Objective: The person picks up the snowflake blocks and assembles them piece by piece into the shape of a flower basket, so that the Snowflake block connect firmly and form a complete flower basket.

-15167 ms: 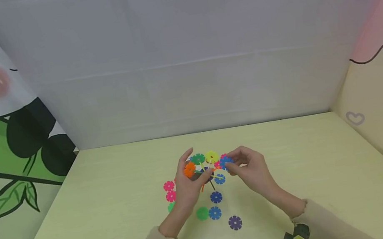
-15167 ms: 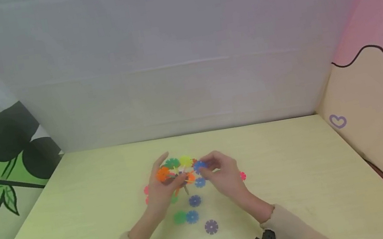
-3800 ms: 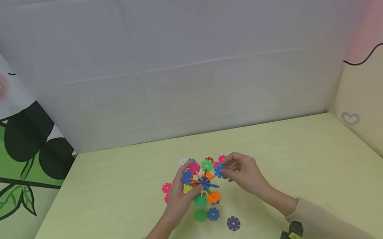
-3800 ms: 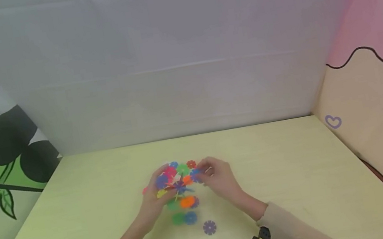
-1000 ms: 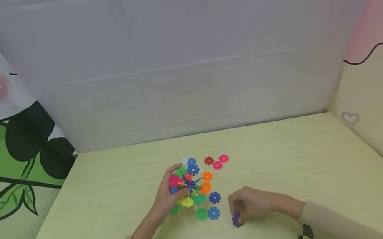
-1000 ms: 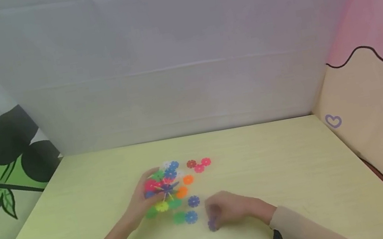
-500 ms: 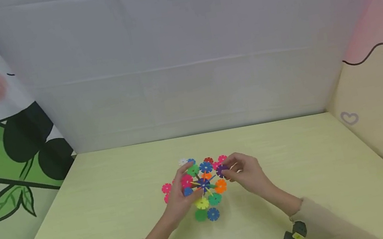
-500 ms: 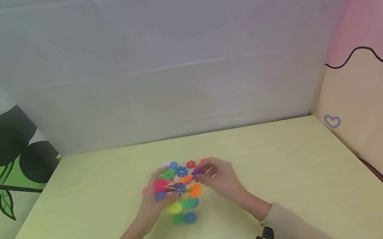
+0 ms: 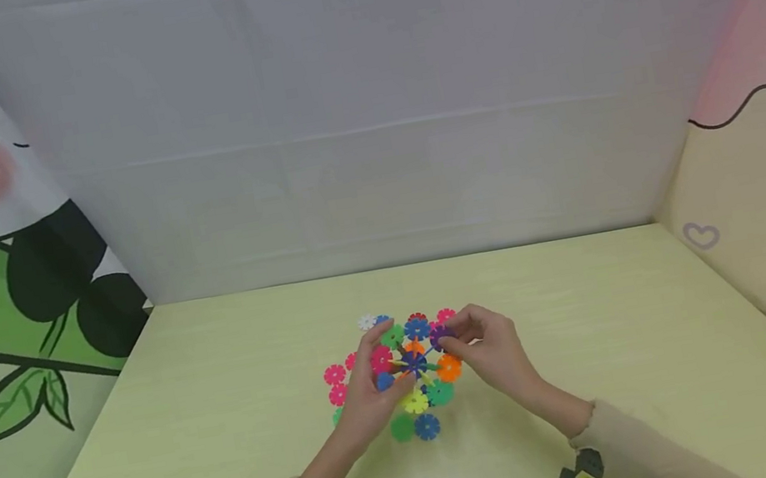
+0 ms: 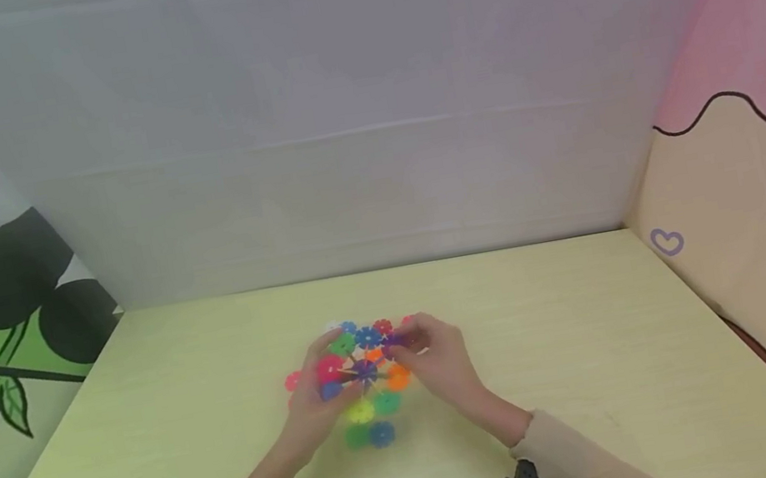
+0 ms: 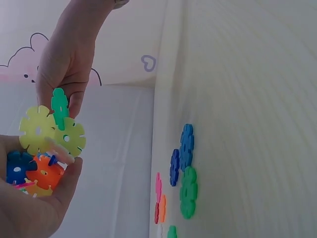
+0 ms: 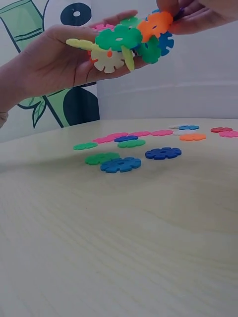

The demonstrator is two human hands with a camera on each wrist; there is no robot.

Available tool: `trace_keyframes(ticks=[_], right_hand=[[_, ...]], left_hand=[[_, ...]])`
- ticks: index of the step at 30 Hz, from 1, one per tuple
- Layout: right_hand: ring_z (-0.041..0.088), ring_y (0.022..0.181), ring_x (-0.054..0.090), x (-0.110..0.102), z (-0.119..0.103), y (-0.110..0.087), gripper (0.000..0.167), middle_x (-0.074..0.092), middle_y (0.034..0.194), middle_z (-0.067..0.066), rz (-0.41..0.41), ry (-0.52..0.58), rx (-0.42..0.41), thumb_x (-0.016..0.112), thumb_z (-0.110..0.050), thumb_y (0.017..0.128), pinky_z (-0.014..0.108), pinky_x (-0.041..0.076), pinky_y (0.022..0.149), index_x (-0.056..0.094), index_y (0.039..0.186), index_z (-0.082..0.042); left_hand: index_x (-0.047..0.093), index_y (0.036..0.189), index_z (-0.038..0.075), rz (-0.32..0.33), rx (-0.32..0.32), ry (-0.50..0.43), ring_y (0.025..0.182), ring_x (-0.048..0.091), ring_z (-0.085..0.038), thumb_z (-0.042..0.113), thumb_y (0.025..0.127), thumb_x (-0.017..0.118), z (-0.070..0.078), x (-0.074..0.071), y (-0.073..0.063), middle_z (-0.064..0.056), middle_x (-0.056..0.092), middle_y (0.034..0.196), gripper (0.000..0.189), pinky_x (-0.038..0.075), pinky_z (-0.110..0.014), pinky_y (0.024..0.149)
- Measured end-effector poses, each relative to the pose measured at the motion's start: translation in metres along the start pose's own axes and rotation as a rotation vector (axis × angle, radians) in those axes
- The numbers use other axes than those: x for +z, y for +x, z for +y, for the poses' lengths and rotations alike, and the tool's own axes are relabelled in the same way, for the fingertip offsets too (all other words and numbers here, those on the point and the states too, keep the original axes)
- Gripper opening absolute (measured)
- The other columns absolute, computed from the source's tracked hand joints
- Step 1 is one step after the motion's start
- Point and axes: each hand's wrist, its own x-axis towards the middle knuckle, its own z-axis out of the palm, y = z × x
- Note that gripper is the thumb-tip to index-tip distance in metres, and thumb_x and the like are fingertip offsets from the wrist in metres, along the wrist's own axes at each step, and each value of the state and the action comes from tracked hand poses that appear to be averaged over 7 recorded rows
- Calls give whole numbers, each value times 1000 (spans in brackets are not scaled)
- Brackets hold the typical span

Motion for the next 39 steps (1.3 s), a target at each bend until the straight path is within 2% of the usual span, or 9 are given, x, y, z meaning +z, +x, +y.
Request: trace_keyframes(ticks=[3,6,8,10,14,19,33,36,39], right_hand=[[9,72,65,3,0,-1,11,74,89,17,33,-2,15,74,0,84,15,55,64,68,93,1],[6,72,64,5,1,-2,11,73,88,17,60,28,30,74,0,84,15,55,65,70,94,1],[4,71,63,6,2,-3,11,73,87,17,80,51,28,74,0,84,14,55,65,70,94,1],[4,71,63,8,3,-4,10,73,88,18,95,73,10,74,0,84,15,55,64,70,94,2],[6,70,66,10,4,-5,10,74,89,20,114,92,-21,73,1,84,15,55,63,70,93,3],[9,70,68,10,4,-5,9,74,88,20,120,89,-31,73,2,84,15,55,63,71,93,4],[5,69,64,11,8,0,9,74,86,18,89,65,-32,74,2,84,14,54,62,72,92,3],[9,71,65,6,9,3,11,73,87,18,41,52,-56,73,1,85,15,55,66,69,95,3],[11,77,66,-2,12,6,20,70,97,19,-70,38,-72,72,-3,87,16,55,69,64,105,2]], left_hand=[[37,148,19,10,25,-5,145,26,-43,1,91,64,0,3,0,-13,30,158,66,50,-59,101],[37,148,16,24,49,-38,138,35,-43,-4,89,63,-1,6,0,-14,30,157,68,57,-39,95],[37,147,14,32,67,-63,135,39,-43,-7,87,63,-2,8,0,-15,30,157,68,57,-25,88],[37,147,10,39,94,-74,133,40,-45,-8,87,62,-2,10,0,-18,30,156,68,54,-19,88],[37,146,7,64,104,-64,139,33,-44,-9,86,62,-1,15,0,-19,30,156,68,54,-37,98],[38,145,6,90,95,-59,144,26,-45,-8,85,63,-1,19,1,-20,32,155,66,46,-61,105],[39,145,9,100,37,-57,147,25,-45,-7,85,63,-4,20,6,-17,31,157,66,42,-62,108],[38,146,11,80,34,-34,146,24,-44,-5,86,64,-5,17,8,-16,30,158,68,40,-66,109],[36,147,14,55,25,-11,146,24,-44,-1,87,65,-6,12,11,-14,30,158,69,38,-69,108]])
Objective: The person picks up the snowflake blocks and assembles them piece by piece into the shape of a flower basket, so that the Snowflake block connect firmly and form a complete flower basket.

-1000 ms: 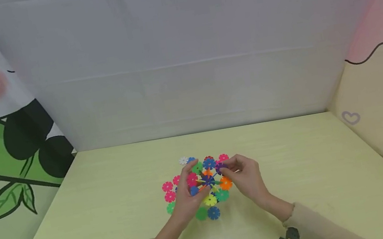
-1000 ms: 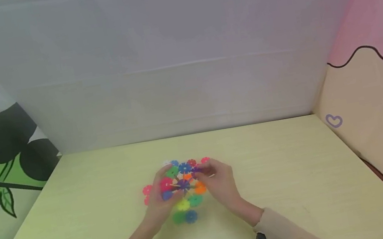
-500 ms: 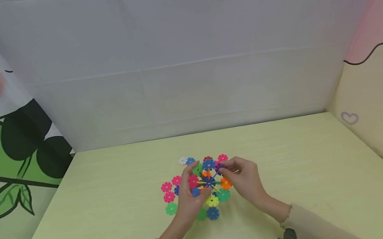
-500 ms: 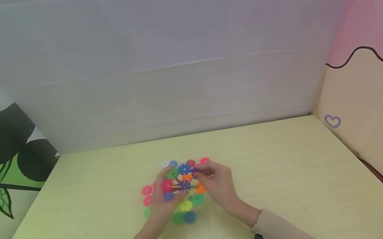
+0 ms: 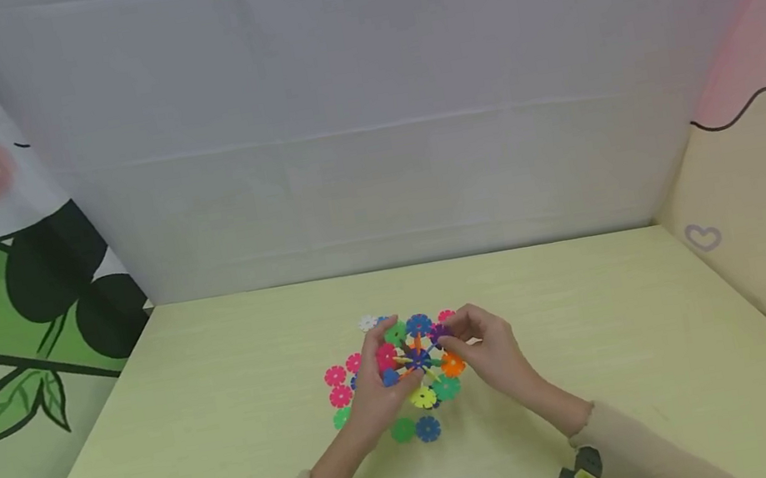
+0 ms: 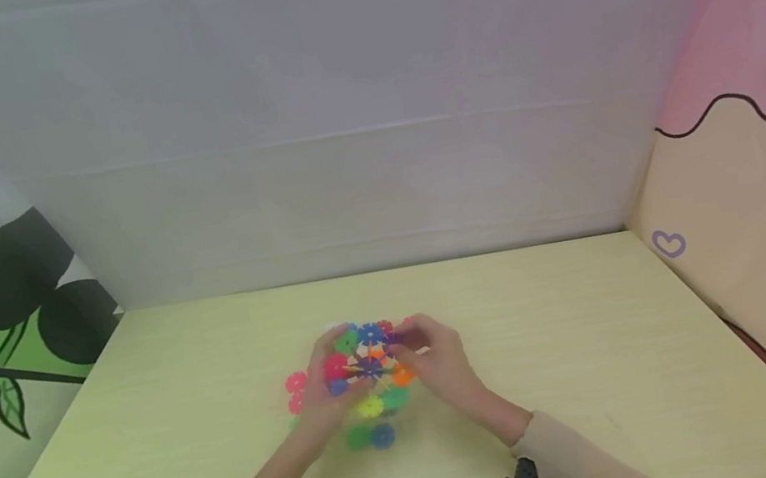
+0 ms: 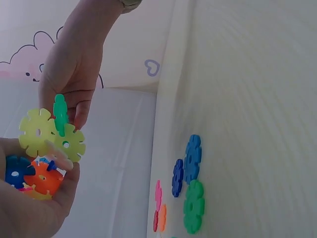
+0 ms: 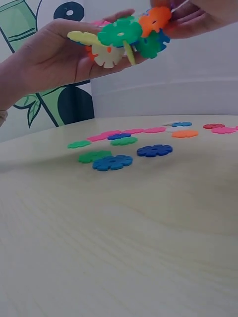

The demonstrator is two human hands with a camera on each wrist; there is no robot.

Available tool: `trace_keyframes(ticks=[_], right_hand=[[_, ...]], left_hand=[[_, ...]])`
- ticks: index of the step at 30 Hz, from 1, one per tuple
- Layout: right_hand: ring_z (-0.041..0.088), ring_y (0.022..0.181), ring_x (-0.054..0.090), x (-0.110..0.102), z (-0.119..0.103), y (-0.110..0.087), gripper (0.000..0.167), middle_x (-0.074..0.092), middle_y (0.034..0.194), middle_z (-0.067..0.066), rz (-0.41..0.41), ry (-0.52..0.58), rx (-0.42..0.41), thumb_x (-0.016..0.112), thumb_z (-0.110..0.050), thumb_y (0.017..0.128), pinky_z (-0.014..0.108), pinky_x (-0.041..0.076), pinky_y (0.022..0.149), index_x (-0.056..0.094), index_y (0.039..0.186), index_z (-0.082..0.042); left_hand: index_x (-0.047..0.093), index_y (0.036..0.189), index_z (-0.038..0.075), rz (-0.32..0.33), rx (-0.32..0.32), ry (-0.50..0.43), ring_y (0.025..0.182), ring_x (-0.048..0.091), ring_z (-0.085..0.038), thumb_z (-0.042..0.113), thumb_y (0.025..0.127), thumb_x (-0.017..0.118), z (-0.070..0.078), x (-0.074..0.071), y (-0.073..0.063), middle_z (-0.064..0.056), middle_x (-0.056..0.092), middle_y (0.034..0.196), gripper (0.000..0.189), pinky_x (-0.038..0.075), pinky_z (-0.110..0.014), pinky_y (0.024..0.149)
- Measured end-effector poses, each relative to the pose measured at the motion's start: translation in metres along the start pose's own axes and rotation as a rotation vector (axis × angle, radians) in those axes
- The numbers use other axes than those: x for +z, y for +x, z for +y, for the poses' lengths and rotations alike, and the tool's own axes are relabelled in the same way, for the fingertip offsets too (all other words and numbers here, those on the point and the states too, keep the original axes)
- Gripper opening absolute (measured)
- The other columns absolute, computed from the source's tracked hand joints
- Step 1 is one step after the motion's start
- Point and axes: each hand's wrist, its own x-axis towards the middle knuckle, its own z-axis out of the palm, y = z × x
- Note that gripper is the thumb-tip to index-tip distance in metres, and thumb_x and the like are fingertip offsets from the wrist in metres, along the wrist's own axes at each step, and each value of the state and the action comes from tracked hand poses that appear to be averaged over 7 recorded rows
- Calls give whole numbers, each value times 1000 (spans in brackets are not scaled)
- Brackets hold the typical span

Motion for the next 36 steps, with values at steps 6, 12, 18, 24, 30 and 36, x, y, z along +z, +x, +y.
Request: trace_keyframes(ticks=[6,12,18,24,30,36], right_hand=[[14,97,60,-18,5,-2,78,43,143,24,-335,25,27,79,-7,82,22,59,75,37,148,-4],[15,101,58,-24,7,-5,97,35,150,24,-472,54,42,82,-11,79,22,59,80,23,156,-4],[25,110,57,-25,5,-8,92,38,149,23,-438,32,-31,81,-10,80,26,59,84,27,154,-4],[35,123,52,-24,2,-9,61,48,143,19,-313,-117,-303,82,-7,78,34,56,93,57,133,-5],[24,108,60,-23,2,-8,20,68,112,14,-257,-136,-483,76,6,78,25,55,88,74,93,-7],[13,103,63,-24,7,-8,17,69,105,16,-256,-66,-454,74,7,80,22,58,85,73,92,-4]], left_hand=[[33,149,16,-44,-59,-26,145,25,-45,4,86,69,2,-10,3,-16,27,159,74,42,-67,105],[20,155,22,-200,-176,-99,137,41,-43,9,81,77,6,-20,3,-17,24,159,94,47,-59,104],[11,157,22,-321,-195,-161,126,55,-34,10,83,76,4,-27,4,-21,19,160,100,58,-40,94],[9,157,24,-313,-220,-221,125,59,-29,12,88,72,4,-28,5,-23,33,154,95,55,-37,99],[12,158,20,-303,-197,-173,131,49,-35,12,88,69,8,-28,4,-17,10,163,90,55,-38,98],[21,156,15,-289,-146,-116,137,41,-44,15,88,72,12,-30,0,-19,14,163,86,53,-48,102]])
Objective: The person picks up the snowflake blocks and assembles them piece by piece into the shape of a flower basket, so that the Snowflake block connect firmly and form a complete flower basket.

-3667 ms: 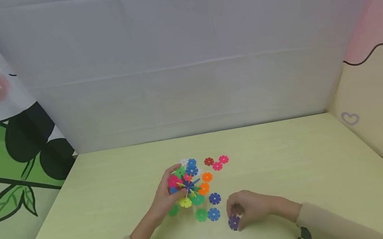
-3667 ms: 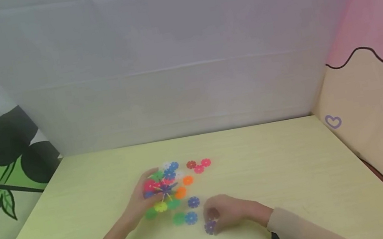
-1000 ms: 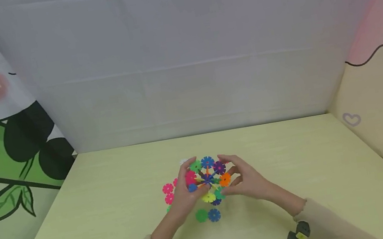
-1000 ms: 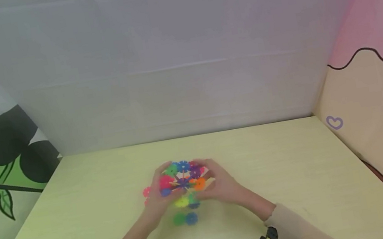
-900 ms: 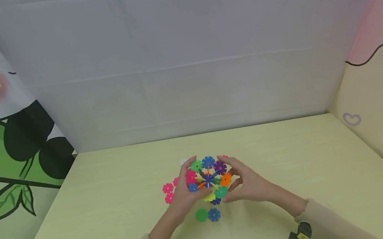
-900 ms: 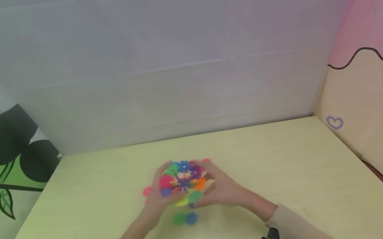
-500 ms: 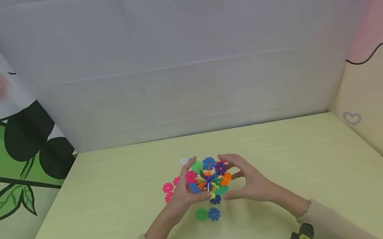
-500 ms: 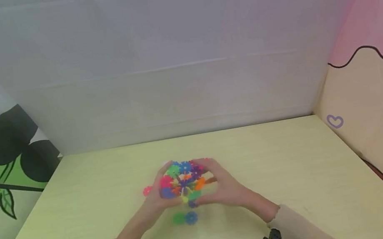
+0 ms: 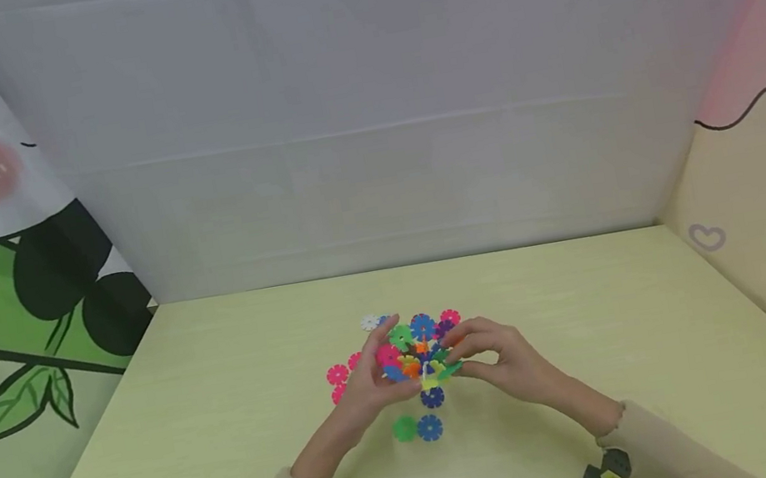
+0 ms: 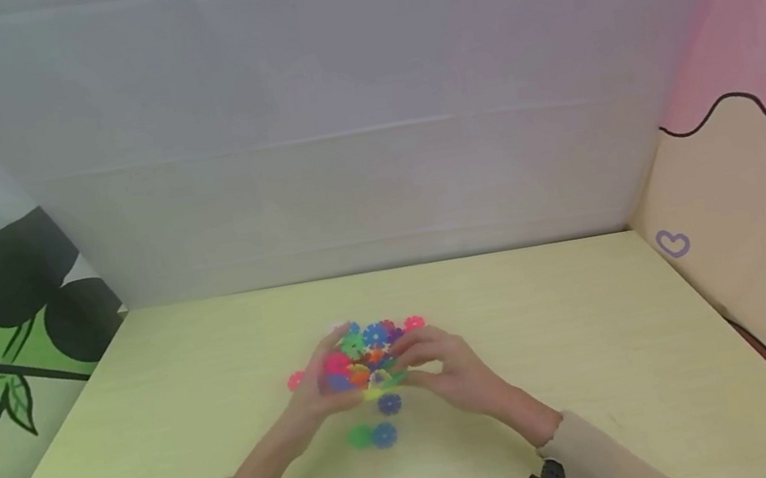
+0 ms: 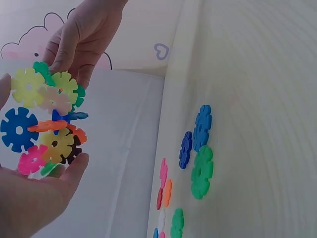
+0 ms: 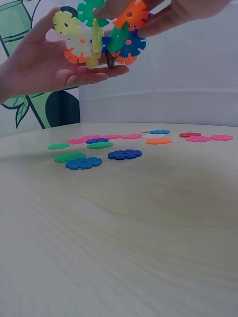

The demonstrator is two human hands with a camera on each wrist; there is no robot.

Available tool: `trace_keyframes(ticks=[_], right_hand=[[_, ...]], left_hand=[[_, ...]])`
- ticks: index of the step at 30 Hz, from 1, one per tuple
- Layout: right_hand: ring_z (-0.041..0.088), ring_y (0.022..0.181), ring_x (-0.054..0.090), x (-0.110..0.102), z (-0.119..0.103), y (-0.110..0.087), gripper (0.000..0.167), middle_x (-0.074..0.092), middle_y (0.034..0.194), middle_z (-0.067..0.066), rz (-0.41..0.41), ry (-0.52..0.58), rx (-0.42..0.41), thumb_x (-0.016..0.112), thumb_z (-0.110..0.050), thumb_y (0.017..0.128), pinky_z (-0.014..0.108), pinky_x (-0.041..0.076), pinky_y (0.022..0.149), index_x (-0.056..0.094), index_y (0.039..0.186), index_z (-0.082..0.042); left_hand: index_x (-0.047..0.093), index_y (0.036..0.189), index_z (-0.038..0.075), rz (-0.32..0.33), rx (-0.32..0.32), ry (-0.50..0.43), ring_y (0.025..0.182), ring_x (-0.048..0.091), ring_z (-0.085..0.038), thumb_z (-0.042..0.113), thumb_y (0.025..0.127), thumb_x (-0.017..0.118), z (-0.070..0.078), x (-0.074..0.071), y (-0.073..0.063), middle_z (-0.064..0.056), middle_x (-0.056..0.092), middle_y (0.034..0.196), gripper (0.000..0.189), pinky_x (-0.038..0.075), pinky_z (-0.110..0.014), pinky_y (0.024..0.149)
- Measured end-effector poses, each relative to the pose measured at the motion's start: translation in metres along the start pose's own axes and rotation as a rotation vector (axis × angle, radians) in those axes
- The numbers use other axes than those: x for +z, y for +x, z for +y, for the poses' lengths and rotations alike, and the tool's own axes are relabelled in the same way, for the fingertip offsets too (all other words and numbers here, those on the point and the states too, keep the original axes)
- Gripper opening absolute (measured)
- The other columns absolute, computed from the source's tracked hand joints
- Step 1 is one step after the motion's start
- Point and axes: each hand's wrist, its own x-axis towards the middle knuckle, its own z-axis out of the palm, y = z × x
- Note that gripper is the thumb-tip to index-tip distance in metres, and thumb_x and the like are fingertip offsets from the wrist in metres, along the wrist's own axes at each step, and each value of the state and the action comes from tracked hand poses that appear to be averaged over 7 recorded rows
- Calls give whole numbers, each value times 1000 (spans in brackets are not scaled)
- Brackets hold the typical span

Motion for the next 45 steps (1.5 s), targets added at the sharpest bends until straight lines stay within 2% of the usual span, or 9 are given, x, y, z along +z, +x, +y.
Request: trace_keyframes(ticks=[7,14,19,21,25,33,38,41,45], right_hand=[[-7,100,61,-1,0,1,13,66,104,23,12,127,75,68,10,84,22,59,83,69,94,2],[-8,101,60,-1,-2,2,12,65,106,24,15,182,127,67,7,87,24,59,81,66,98,2],[-3,99,60,0,-5,1,37,66,109,14,-5,83,124,79,1,79,27,59,80,63,112,-4],[-2,98,60,1,-6,1,45,66,109,12,-8,42,93,82,-1,75,29,60,77,62,115,-5],[-4,95,59,2,-7,1,41,67,104,13,-3,45,71,82,1,74,29,61,70,64,110,-5],[-2,87,61,2,-7,2,34,65,103,24,-1,218,363,75,-2,83,19,59,74,61,114,6],[2,82,59,4,-8,2,41,62,103,21,9,201,396,71,-7,89,17,57,72,55,126,3],[6,81,56,6,-9,1,47,62,102,13,16,73,331,73,-10,87,19,55,68,54,129,-2],[14,89,54,7,-10,-2,71,63,111,9,18,-138,216,82,-15,80,23,54,68,46,141,-4]], left_hand=[[42,145,5,69,226,130,147,26,-45,15,84,77,-2,1,-3,-18,20,164,70,40,-61,111],[67,106,-3,149,417,206,114,63,-18,-2,83,74,-5,5,1,-25,51,142,24,54,-28,97],[68,103,-3,174,390,183,117,61,-19,-2,82,74,-5,7,1,-24,57,133,22,56,-25,94],[69,102,-3,192,395,198,120,59,-29,-2,81,75,-4,9,0,-23,59,132,22,55,-31,97],[70,98,3,245,400,254,127,51,-32,0,81,76,-4,12,0,-20,61,132,18,49,-44,101],[64,115,4,188,277,264,115,63,-35,10,83,78,-2,15,-5,-14,69,114,36,45,-64,102],[55,126,4,195,220,261,102,68,-30,10,81,80,-1,18,-3,-16,68,109,52,57,-42,95],[53,128,4,217,201,234,95,69,-26,8,81,79,-1,19,-2,-18,66,109,54,59,-26,85],[50,131,2,200,177,136,93,72,-31,5,83,77,0,19,-1,-25,63,112,55,61,-25,77]])
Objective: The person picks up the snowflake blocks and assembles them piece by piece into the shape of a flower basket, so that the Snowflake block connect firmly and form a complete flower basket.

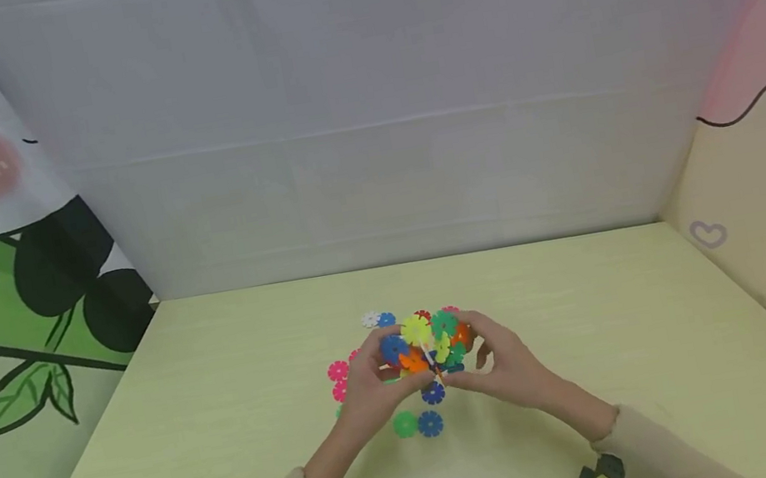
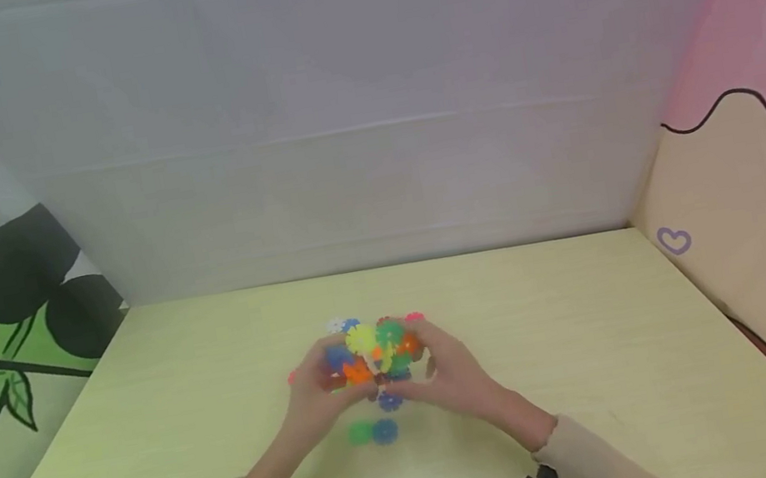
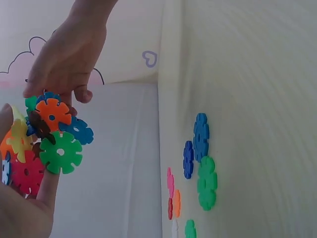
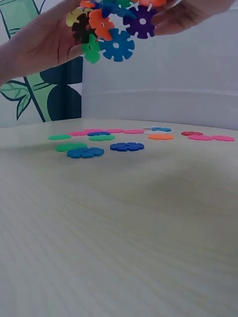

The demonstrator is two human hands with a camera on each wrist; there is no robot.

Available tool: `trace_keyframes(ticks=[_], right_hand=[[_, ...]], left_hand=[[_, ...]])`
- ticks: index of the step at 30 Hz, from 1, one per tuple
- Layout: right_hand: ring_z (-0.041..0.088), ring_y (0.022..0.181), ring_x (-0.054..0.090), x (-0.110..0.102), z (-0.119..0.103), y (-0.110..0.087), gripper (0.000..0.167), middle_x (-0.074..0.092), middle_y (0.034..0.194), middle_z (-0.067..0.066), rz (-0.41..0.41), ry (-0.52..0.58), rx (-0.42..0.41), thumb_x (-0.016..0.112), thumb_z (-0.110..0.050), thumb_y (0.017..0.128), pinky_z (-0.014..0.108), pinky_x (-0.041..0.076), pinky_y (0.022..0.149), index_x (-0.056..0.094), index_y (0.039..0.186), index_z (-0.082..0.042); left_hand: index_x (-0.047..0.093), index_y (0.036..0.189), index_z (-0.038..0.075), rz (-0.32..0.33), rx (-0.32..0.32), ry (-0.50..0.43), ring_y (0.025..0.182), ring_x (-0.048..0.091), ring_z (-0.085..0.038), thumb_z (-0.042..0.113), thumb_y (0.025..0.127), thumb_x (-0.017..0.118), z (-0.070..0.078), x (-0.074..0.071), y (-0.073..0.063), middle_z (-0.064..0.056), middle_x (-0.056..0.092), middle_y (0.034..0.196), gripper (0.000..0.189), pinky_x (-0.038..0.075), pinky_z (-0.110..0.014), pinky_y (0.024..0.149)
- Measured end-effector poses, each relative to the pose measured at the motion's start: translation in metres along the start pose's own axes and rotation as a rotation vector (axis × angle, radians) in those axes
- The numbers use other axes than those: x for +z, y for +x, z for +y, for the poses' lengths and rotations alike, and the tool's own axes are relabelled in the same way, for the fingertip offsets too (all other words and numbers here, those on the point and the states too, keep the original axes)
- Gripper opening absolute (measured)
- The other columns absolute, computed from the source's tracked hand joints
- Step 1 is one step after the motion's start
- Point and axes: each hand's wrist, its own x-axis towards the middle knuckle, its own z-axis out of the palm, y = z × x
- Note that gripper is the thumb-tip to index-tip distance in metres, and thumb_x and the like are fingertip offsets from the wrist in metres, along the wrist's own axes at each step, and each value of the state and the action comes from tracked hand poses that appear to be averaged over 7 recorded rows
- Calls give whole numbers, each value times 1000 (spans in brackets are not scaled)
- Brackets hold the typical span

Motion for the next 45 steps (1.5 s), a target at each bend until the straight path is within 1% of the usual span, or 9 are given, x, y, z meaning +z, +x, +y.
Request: trace_keyframes(ticks=[4,7,12,16,21,27,32,39,45], right_hand=[[21,106,55,1,0,-3,93,59,128,14,15,-97,-71,85,-17,75,28,56,81,33,151,-3],[23,110,56,3,1,-2,85,54,134,16,-16,-9,-75,81,-14,81,30,57,84,33,151,-5],[14,102,56,6,4,0,63,52,132,18,-80,193,27,69,-11,91,24,58,79,40,147,-7],[7,97,56,5,7,0,59,52,131,18,-112,280,133,65,-11,94,21,58,79,41,147,-7],[15,99,59,2,9,1,60,49,137,21,-164,300,176,66,-16,95,21,57,79,40,148,-7],[29,107,61,-8,21,11,62,46,144,25,-199,246,226,67,-16,94,22,56,82,39,148,-6],[31,106,63,-18,57,31,51,57,131,26,-162,90,280,65,-16,94,26,55,81,49,140,-1],[30,99,62,-20,108,65,38,64,114,23,-219,-63,380,66,-10,93,35,57,79,59,127,4],[27,101,57,-5,133,78,34,63,110,18,-293,-105,429,69,-11,91,37,54,87,64,122,-1]], left_hand=[[49,134,1,20,-64,-64,98,71,-29,7,86,74,1,3,2,-26,65,118,55,61,-24,78],[44,141,4,48,-106,-86,106,68,-26,10,90,70,0,5,3,-24,64,122,57,59,-22,84],[27,153,13,-16,-115,-137,125,57,-35,15,91,70,0,6,3,-22,51,139,75,58,-32,94],[34,150,13,-90,-118,-93,127,54,-33,16,87,76,1,6,3,-20,47,141,76,59,-32,91],[41,145,10,-110,-145,-94,121,57,-28,15,87,75,-2,4,5,-20,49,137,68,60,-33,90],[45,144,16,-28,-215,-74,116,61,-25,17,86,77,-11,-6,5,-17,51,136,66,60,-36,89],[48,142,17,57,-264,-44,113,62,-22,11,85,76,-17,-24,2,-15,56,131,64,60,-33,89],[46,144,16,83,-310,13,115,59,-24,12,85,77,-22,-48,-9,-17,54,134,66,59,-32,91],[46,144,15,98,-328,9,114,59,-23,9,84,78,-24,-49,-13,-18,55,133,68,59,-29,91]])
